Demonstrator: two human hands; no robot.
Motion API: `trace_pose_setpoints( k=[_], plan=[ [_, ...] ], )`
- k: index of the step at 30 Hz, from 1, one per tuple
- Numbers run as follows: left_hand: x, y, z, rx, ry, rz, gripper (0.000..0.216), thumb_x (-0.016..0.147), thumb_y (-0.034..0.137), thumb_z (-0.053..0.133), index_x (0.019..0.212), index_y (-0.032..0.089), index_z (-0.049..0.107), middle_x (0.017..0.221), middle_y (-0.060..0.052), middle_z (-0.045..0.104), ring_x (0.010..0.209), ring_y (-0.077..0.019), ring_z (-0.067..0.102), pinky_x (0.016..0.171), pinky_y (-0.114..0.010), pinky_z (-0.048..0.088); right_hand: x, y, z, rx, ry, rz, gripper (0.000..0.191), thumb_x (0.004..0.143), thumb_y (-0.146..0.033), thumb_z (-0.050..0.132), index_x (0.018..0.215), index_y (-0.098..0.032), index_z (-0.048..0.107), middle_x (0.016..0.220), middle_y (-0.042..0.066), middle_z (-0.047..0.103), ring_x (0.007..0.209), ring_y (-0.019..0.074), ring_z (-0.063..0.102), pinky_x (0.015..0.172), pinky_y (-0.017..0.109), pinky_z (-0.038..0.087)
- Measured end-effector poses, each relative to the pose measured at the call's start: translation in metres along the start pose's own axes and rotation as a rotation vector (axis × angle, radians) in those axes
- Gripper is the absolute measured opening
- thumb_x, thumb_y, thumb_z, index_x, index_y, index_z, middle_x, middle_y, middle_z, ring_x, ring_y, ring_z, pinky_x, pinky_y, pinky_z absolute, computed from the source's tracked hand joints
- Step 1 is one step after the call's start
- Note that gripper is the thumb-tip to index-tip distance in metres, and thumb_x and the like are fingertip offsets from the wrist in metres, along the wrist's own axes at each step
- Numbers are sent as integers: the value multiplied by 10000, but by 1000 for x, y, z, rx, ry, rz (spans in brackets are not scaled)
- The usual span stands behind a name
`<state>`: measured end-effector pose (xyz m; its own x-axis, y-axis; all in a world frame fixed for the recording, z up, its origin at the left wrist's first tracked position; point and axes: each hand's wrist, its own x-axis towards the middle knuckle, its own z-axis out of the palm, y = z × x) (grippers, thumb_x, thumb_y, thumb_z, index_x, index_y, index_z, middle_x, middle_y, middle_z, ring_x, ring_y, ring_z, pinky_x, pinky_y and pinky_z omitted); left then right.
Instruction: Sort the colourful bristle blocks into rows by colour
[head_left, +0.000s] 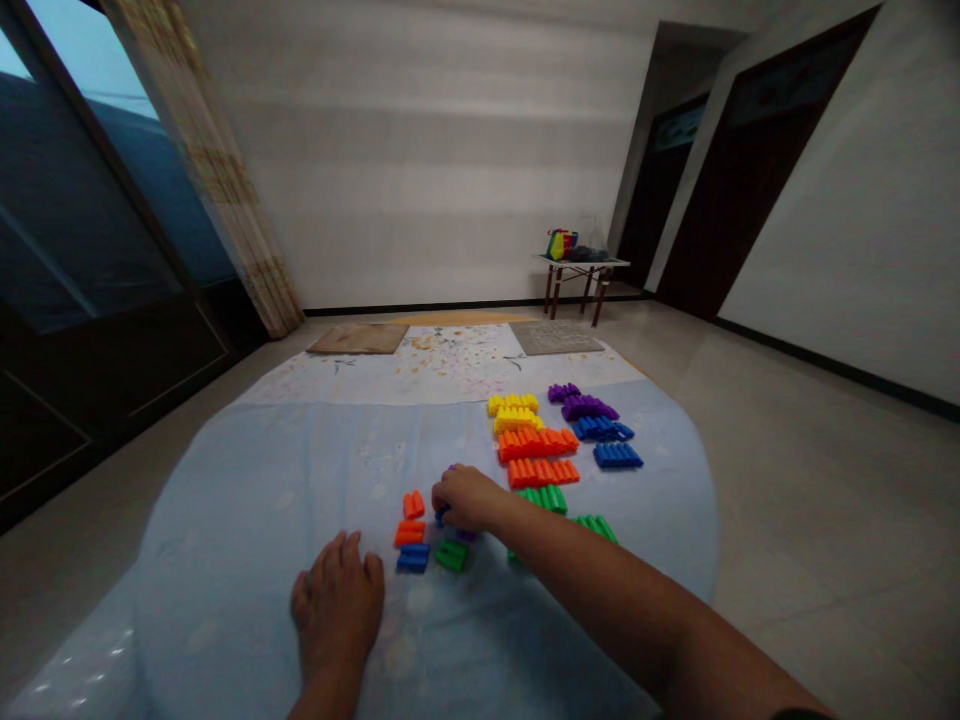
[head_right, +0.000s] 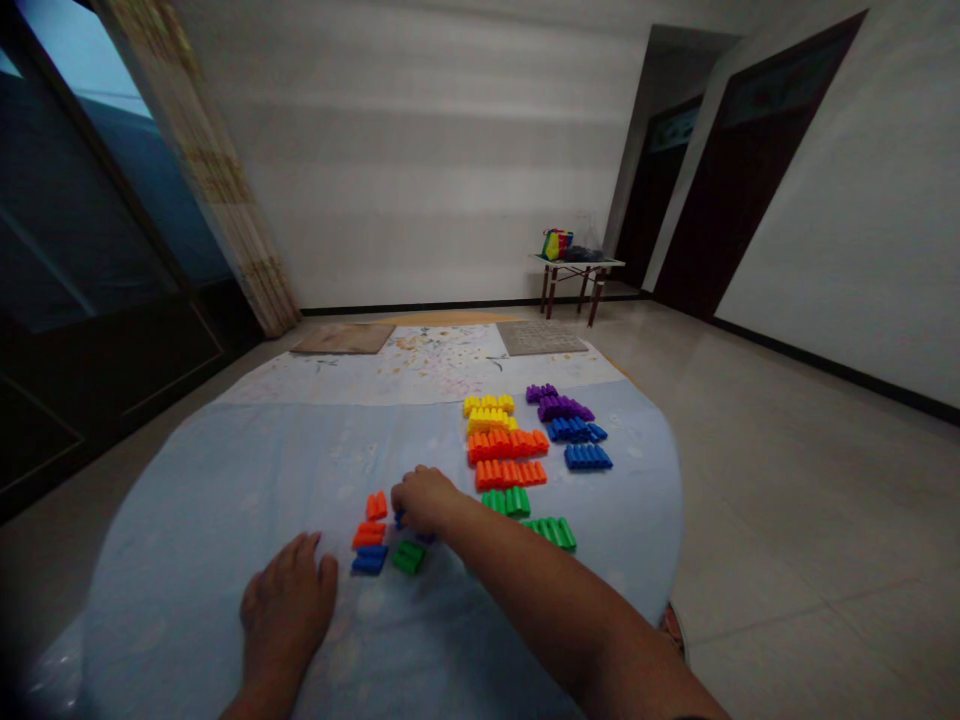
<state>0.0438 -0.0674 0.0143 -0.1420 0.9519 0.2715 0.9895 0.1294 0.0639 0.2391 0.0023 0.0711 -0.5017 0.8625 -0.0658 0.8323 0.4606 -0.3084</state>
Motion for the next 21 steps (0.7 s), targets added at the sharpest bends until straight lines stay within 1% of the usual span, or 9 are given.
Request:
trace_pose_setpoints(
  k=[2,6,8,11,14,17,19,21],
  plan=[
    [0,0,0,9,-3,3,499,871,295,247,1247,85,497,1335,-168,500,1232,-248,437,1050,-445,261,3,6,-2,105,61,89,248,746,-272,652,984,-212,685,1007,69,691,940,209,615,752,282,449],
    [1,0,2,28,-1,1,506,879,299,219,1245,91,499,1331,-159,505,1222,-248,446,1050,-444,259,8,18,-3,184,146,232,284,846,-319,526,1060,-185,654,987,60,709,873,163,643,672,232,447],
    [1,-1,4,33,-7,-6,504,877,301,228,1251,95,496,1334,-153,504,1220,-243,448,1053,-439,258,9,22,-1,213,174,295,276,838,-317,531,1035,-179,666,980,67,714,869,171,650,659,235,448],
    [2,-4,10,35,12,3,513,873,320,220,1253,104,489,1327,-142,510,1212,-241,453,1052,-439,262,7,26,2,248,201,348,235,781,-316,603,954,-190,700,947,62,726,858,194,656,660,249,455],
    [4,-8,16,30,43,21,538,864,348,193,1247,108,485,1312,-139,518,1187,-246,473,1035,-439,285,0,35,-5,311,263,352,243,801,-333,592,978,-203,696,934,36,730,839,158,659,667,218,462],
    [8,-13,23,23,41,56,564,846,366,179,1221,94,500,1294,-153,527,1158,-250,496,1023,-429,309,-16,57,-21,493,426,352,234,818,-316,581,967,-175,694,890,31,731,795,134,660,659,199,472],
    [12,-18,31,16,38,80,576,830,389,192,1224,98,494,1291,-154,529,1146,-259,505,1011,-436,326,-34,83,-33,601,559,380,220,798,-305,598,918,-152,702,846,33,730,766,139,662,654,207,482],
    [17,-25,41,0,26,76,573,811,411,229,1231,120,487,1300,-148,525,1143,-270,510,999,-448,340,-58,115,-42,622,674,454,234,773,-322,613,885,-140,705,815,35,729,754,147,663,657,215,490]
  ],
)
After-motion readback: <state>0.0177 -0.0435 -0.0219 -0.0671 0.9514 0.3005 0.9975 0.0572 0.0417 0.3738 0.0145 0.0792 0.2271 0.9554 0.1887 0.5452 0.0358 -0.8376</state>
